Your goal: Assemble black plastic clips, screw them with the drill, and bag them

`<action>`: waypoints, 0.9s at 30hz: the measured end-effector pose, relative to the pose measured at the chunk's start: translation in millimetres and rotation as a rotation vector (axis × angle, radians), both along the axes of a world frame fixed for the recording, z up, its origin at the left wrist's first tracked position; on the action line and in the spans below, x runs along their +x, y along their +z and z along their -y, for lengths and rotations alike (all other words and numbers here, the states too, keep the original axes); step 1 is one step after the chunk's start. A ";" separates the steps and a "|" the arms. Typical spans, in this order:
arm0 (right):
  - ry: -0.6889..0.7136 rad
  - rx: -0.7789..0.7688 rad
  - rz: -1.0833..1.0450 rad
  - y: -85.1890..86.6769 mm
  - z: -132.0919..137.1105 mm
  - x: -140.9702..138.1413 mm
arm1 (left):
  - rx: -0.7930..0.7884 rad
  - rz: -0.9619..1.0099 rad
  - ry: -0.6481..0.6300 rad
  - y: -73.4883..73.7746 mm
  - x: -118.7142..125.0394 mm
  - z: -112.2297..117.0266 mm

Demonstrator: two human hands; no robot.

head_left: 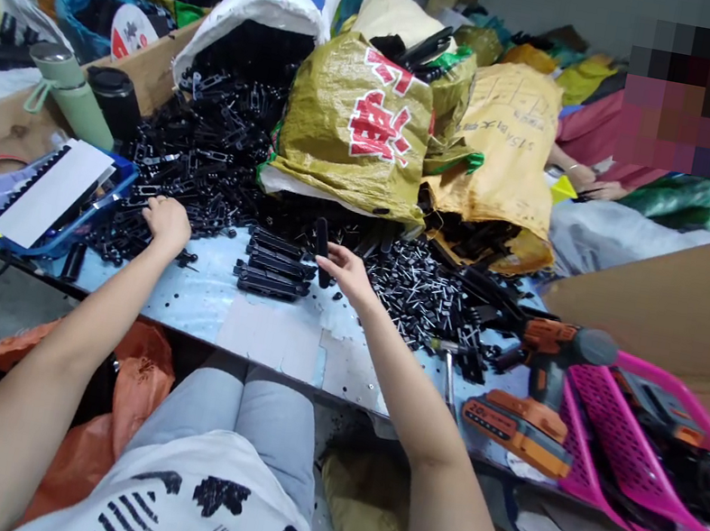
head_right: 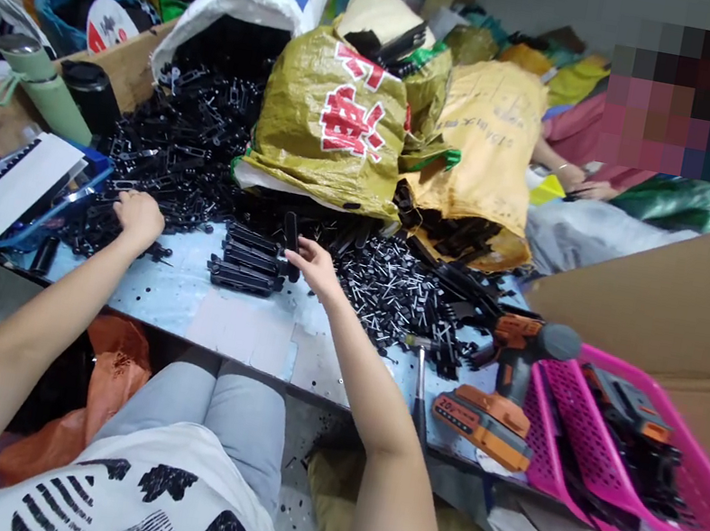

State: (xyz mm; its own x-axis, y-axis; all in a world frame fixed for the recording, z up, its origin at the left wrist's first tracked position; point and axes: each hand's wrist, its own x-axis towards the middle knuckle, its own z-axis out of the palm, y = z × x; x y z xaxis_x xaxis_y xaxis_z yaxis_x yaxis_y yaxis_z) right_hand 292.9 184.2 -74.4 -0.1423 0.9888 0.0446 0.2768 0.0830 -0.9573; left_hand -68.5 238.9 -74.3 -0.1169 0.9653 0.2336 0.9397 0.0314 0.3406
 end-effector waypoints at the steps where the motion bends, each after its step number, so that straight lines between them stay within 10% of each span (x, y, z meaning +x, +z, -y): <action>1: 0.020 -0.029 -0.097 -0.7 8.7 -3.9 | 0.002 -0.019 0.039 -1.2 -2.9 -2.5; 5: 0.046 0.081 -0.096 -5.6 48.9 -15.6 | 0.025 -0.109 0.075 -9.3 9.2 14.6; 11: 0.008 0.471 0.710 -26.9 132.2 -18.8 | 0.076 -0.189 0.062 -11.0 7.2 45.4; 18: 0.157 0.481 0.881 -43.6 166.6 -30.8 | 0.008 -0.170 -0.055 -10.2 0.9 10.1; 22: 0.132 0.356 0.751 -41.6 144.6 -37.2 | 0.007 -0.123 -0.103 -6.8 14.5 16.7; 27: -0.105 -0.032 -0.019 -31.6 119.4 -61.8 | -0.037 0.474 -0.460 -0.3 74.6 101.9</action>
